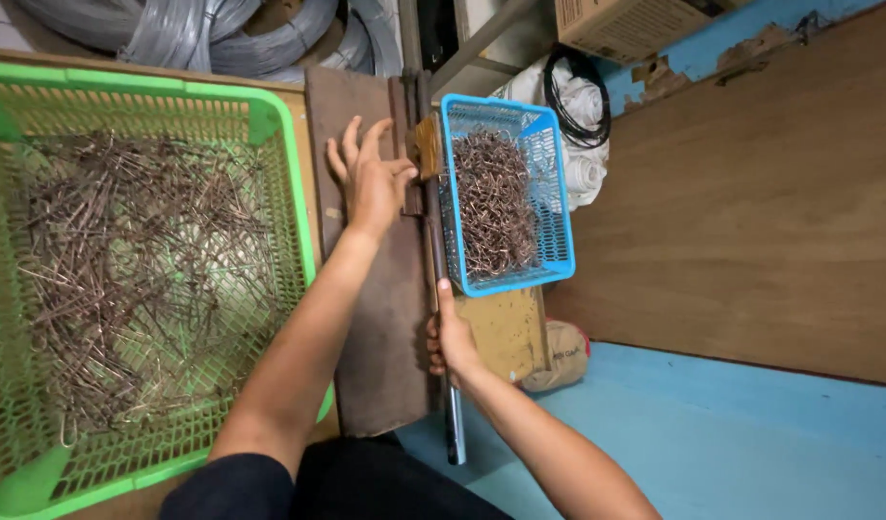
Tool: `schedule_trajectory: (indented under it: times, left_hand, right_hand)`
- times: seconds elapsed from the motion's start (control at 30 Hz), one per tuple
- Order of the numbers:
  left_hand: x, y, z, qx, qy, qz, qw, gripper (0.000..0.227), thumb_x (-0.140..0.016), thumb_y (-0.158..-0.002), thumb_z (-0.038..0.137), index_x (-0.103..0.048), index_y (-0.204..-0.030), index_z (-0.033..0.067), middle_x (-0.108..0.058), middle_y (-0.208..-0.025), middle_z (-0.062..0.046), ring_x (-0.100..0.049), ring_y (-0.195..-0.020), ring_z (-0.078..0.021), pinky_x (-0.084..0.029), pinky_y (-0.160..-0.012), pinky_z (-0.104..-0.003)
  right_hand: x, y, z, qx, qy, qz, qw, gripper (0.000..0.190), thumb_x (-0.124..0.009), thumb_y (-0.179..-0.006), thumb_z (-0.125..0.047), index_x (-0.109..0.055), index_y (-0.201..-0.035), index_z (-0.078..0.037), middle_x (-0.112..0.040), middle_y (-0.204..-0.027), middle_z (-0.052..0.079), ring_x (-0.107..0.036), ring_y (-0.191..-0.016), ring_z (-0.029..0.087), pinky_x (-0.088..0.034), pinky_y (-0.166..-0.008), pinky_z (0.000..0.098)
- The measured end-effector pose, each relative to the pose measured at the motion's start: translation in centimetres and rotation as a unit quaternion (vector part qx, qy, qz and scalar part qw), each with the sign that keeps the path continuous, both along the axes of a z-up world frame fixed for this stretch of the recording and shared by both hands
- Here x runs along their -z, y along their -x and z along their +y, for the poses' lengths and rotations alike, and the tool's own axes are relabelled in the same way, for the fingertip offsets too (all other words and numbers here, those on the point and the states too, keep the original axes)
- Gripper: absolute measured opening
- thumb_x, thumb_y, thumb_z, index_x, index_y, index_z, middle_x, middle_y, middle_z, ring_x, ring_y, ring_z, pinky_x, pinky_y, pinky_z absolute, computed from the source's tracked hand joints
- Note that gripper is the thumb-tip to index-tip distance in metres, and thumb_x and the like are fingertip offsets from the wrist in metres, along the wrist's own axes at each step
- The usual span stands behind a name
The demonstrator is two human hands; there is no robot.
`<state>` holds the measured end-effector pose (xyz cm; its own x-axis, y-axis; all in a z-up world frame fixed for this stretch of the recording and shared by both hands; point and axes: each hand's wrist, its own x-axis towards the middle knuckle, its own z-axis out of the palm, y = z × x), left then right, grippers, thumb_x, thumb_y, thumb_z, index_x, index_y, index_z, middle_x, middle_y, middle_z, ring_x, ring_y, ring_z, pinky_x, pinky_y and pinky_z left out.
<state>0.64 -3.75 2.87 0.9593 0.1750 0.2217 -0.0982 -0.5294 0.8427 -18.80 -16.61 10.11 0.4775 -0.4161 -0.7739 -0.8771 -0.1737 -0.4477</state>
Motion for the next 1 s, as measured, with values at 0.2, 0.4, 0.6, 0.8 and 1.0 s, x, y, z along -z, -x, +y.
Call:
schedule_trajectory:
  times: [0.2,0.4,0.6,0.8,1.0]
  left_hand:
    - [-1.9,0.0,-0.6,0.016,-0.072,-0.012,0.997,0.005,-0.084,-0.08,0.023,-0.082,-0.084,0.0249,-0.055,-0.149,-0.006,-0.023,-0.151,-0.0406,-0.006,-0.119,-0.068]
    - [-1.7,0.3,-0.3,0.014,-0.085,-0.031,0.996,0.007,-0.084,-0.081,0.021,-0.082,-0.086,0.0248,-0.054,-0.148,-0.005,-0.023,-0.149,-0.0408,-0.006,-0.118,-0.07]
    - [-0.7,0.4,-0.3,0.014,-0.101,-0.046,0.994,0.007,-0.083,-0.082,0.022,-0.081,-0.088,0.0254,-0.054,-0.147,-0.002,-0.024,-0.149,-0.039,-0.007,-0.118,-0.07]
    - [-0.6,0.2,-0.4,0.014,-0.079,-0.043,0.996,0.009,-0.083,-0.081,0.021,-0.082,-0.09,0.0224,-0.055,-0.147,-0.004,-0.025,-0.149,-0.0405,-0.008,-0.118,-0.07]
    - [-0.9,0.6,-0.8,0.01,-0.076,-0.04,0.996,0.015,-0.079,-0.083,0.024,-0.081,-0.097,0.0196,-0.058,-0.144,-0.003,-0.029,-0.149,-0.0396,-0.009,-0.118,-0.07]
  right_hand:
    - [1.8,0.0,-0.4,0.016,0.023,-0.016,0.999,0.086,-0.043,-0.083,-0.093,-0.048,-0.066,-0.009,-0.041,-0.052,0.005,-0.042,-0.035,0.019,-0.04,-0.031,0.0319]
    - [1.8,-0.1,-0.6,-0.009,0.044,-0.009,0.999,0.085,-0.039,-0.087,-0.089,-0.05,-0.067,-0.007,-0.046,-0.056,0.01,-0.049,-0.041,0.022,-0.045,-0.033,0.0346]
    - [2.8,0.0,-1.1,-0.016,0.055,-0.01,0.998,0.086,-0.04,-0.087,-0.089,-0.052,-0.067,-0.006,-0.05,-0.057,0.012,-0.052,-0.042,0.024,-0.048,-0.032,0.0365]
    - [-0.3,-0.4,0.3,-0.088,0.106,0.027,0.99,0.1,-0.028,-0.086,-0.091,-0.071,-0.081,-0.001,-0.071,-0.085,0.022,-0.071,-0.094,0.038,-0.057,-0.087,0.052]
    - [-2.7,-0.8,3.8,-0.102,0.138,0.012,0.985,0.107,-0.026,-0.088,-0.086,-0.074,-0.103,0.008,-0.072,-0.112,0.031,-0.061,-0.124,0.044,-0.039,-0.113,0.0549]
